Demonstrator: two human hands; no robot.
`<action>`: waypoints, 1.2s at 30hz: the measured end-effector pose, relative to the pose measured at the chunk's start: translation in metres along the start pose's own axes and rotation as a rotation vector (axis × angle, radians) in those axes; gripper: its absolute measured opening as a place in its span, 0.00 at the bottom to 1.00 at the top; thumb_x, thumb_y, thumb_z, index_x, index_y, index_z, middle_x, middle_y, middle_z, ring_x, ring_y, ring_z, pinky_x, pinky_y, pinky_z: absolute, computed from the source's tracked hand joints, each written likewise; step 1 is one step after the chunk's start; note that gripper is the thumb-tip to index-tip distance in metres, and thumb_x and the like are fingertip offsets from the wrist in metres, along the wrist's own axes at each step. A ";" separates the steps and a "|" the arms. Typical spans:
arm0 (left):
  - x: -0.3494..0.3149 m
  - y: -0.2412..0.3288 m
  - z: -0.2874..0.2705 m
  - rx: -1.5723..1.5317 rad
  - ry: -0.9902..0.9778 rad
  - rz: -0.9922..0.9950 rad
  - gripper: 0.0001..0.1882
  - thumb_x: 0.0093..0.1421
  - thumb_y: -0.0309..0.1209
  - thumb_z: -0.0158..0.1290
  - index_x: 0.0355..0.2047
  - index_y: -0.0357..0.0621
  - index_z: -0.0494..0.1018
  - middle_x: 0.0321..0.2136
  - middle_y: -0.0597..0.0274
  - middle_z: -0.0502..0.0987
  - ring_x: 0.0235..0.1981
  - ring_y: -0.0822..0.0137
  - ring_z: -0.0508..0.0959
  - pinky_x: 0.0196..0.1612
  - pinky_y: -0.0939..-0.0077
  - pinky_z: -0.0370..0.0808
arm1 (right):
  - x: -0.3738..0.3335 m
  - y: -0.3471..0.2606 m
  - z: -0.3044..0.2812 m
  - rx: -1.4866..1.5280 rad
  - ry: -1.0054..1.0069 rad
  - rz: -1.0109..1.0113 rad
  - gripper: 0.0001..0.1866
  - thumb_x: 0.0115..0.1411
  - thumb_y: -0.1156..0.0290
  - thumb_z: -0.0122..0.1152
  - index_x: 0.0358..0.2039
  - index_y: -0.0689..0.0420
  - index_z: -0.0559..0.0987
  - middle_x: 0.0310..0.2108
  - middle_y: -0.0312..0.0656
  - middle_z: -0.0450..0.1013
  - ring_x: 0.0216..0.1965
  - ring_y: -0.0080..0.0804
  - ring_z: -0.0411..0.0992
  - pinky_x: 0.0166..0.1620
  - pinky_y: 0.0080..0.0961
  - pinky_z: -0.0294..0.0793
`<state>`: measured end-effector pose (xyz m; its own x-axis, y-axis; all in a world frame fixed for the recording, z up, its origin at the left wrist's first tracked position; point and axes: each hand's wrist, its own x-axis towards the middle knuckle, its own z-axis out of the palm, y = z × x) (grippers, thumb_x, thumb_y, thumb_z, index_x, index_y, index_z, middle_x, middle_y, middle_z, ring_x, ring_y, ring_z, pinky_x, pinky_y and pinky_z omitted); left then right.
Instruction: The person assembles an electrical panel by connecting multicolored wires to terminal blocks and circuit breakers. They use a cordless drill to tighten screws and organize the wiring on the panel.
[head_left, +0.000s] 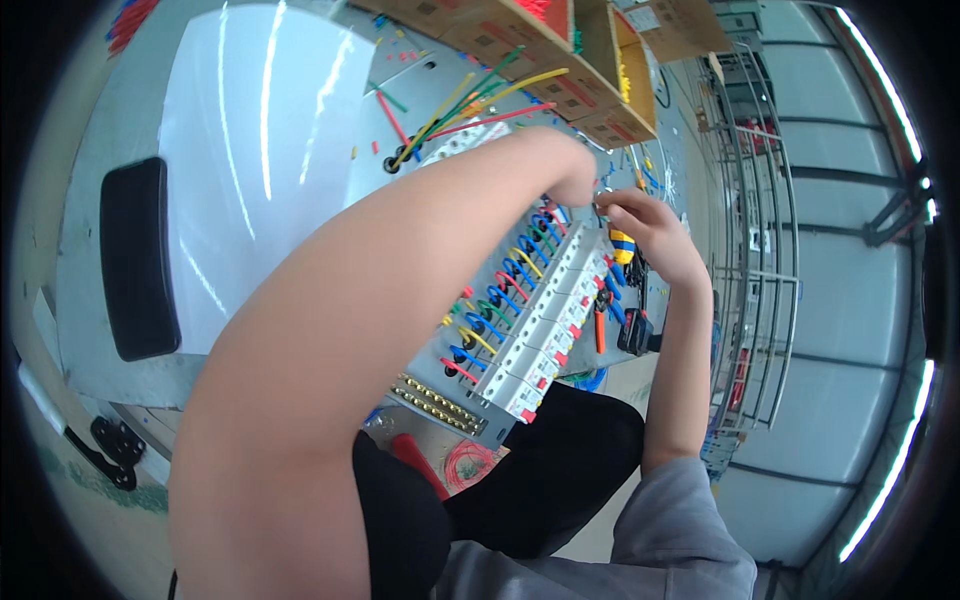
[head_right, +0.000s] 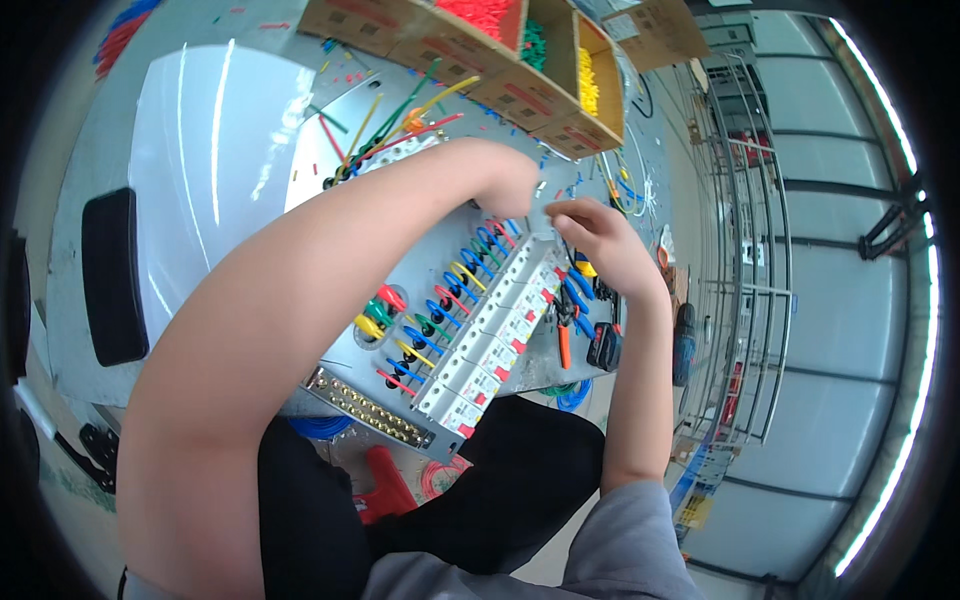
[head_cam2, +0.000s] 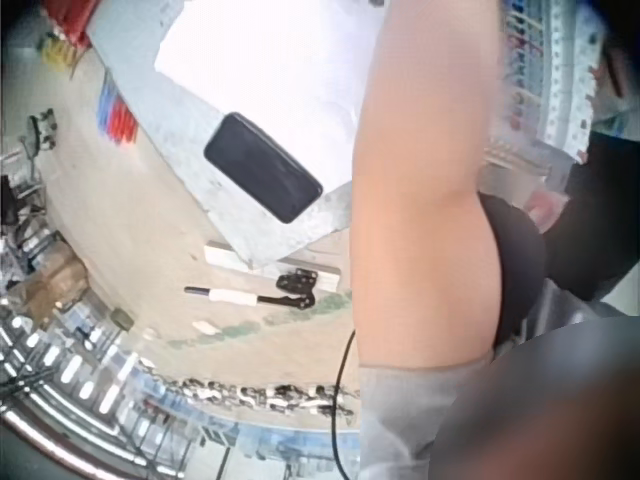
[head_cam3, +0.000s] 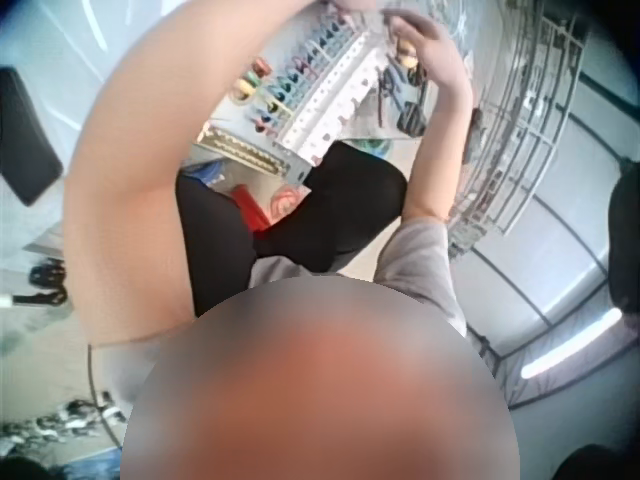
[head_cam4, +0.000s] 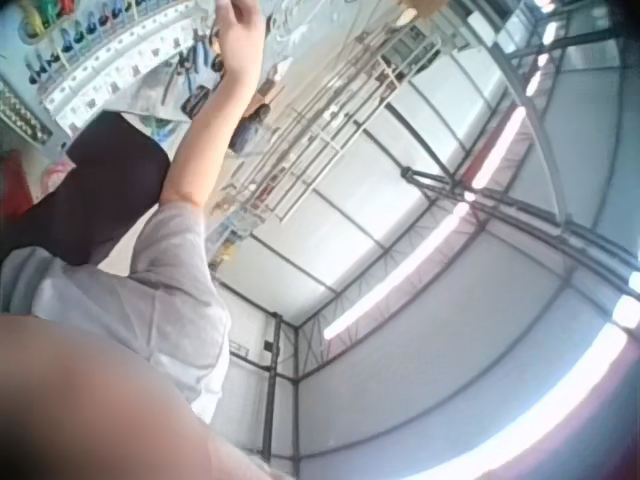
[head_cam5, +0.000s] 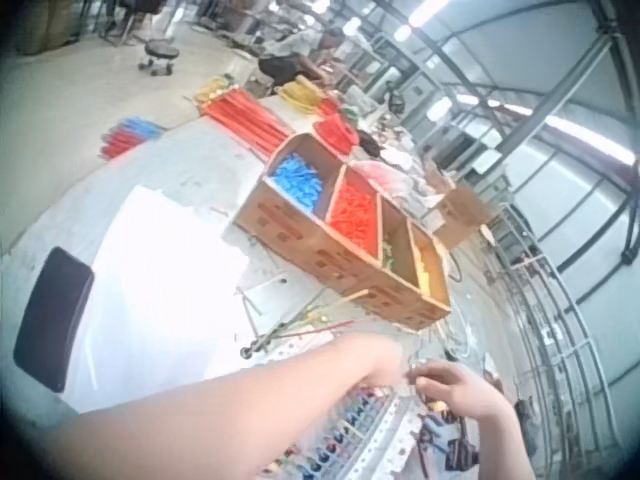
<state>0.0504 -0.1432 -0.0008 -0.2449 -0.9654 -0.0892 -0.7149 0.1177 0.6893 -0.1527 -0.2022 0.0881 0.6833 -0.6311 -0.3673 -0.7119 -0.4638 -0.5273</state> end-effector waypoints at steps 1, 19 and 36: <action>0.002 -0.003 -0.001 -0.002 -0.002 -0.035 0.18 0.59 0.32 0.55 0.45 0.35 0.86 0.46 0.40 0.85 0.46 0.46 0.86 0.47 0.53 0.82 | -0.028 -0.008 -0.001 -0.063 0.116 -0.093 0.15 0.74 0.67 0.61 0.53 0.64 0.81 0.47 0.40 0.78 0.47 0.25 0.74 0.52 0.24 0.74; -0.003 0.007 0.027 0.055 0.164 0.015 0.11 0.55 0.24 0.53 0.30 0.40 0.86 0.35 0.42 0.85 0.47 0.44 0.81 0.57 0.53 0.77 | -0.196 0.242 0.040 0.570 1.141 -0.088 0.34 0.69 0.72 0.67 0.72 0.60 0.65 0.65 0.44 0.67 0.66 0.35 0.67 0.68 0.35 0.66; -0.006 0.016 0.033 0.012 0.251 -0.050 0.11 0.57 0.26 0.54 0.33 0.40 0.86 0.35 0.45 0.86 0.45 0.41 0.83 0.54 0.50 0.79 | -0.188 0.047 -0.084 0.489 0.644 0.126 0.10 0.66 0.66 0.67 0.35 0.57 0.76 0.19 0.35 0.68 0.17 0.26 0.66 0.25 0.25 0.65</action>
<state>0.0193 -0.1281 -0.0131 -0.0395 -0.9974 0.0597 -0.7303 0.0696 0.6796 -0.3277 -0.1577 0.1969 0.2690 -0.9631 -0.0124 -0.5241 -0.1355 -0.8408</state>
